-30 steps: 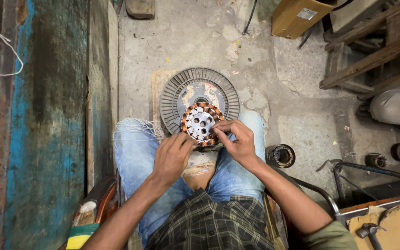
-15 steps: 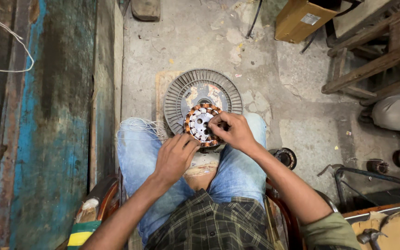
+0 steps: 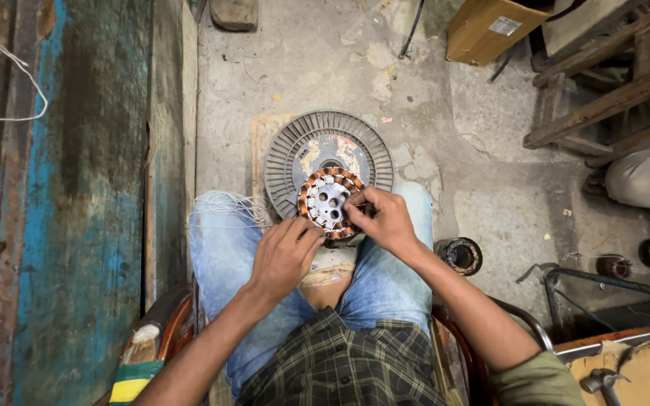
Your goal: The person sits cross-legged and winds a white string around the copper windings of a motor stator. They repeatedly pull the string, wrap it around the stator, and adjust the tension by hand.
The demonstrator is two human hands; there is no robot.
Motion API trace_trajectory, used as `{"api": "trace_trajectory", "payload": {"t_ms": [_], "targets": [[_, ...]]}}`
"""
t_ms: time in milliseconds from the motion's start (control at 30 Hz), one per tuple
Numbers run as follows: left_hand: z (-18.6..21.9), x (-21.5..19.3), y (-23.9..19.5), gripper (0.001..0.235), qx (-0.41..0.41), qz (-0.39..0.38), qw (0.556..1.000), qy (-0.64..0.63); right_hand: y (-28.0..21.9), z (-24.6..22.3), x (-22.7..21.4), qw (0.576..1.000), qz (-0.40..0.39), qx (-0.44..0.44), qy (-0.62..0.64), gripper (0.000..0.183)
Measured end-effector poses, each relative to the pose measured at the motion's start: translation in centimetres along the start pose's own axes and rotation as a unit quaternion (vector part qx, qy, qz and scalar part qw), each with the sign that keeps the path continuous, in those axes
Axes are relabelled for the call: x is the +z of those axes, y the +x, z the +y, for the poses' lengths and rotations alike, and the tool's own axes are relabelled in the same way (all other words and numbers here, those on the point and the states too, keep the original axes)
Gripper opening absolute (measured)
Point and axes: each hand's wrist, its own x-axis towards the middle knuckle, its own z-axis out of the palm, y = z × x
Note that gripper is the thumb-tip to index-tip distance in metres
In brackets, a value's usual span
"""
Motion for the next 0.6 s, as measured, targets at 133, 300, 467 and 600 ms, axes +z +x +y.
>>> {"api": "trace_trajectory", "payload": {"t_ms": [133,300,467,600], "targets": [[0.0,0.9,-0.1,0.029,0.043,-0.031,0.998,0.023,-0.2,-0.6,-0.5,0.997,-0.060,-0.040,-0.022,0.014],[1.5,1.7,0.5,0.032,0.101,-0.026,0.994,0.038,0.0,-2.6,-0.8,0.993,-0.068,-0.086,-0.040,0.014],[1.3,2.2,0.2,0.024,0.112,0.028,0.992,0.042,-0.6,-2.7,-0.8,0.994,-0.095,0.000,-0.047,0.015],[1.6,1.9,0.0,0.015,0.024,0.047,0.996,-0.065,-1.1,-4.6,-0.4,0.997,-0.058,0.045,0.018,0.024]]}}
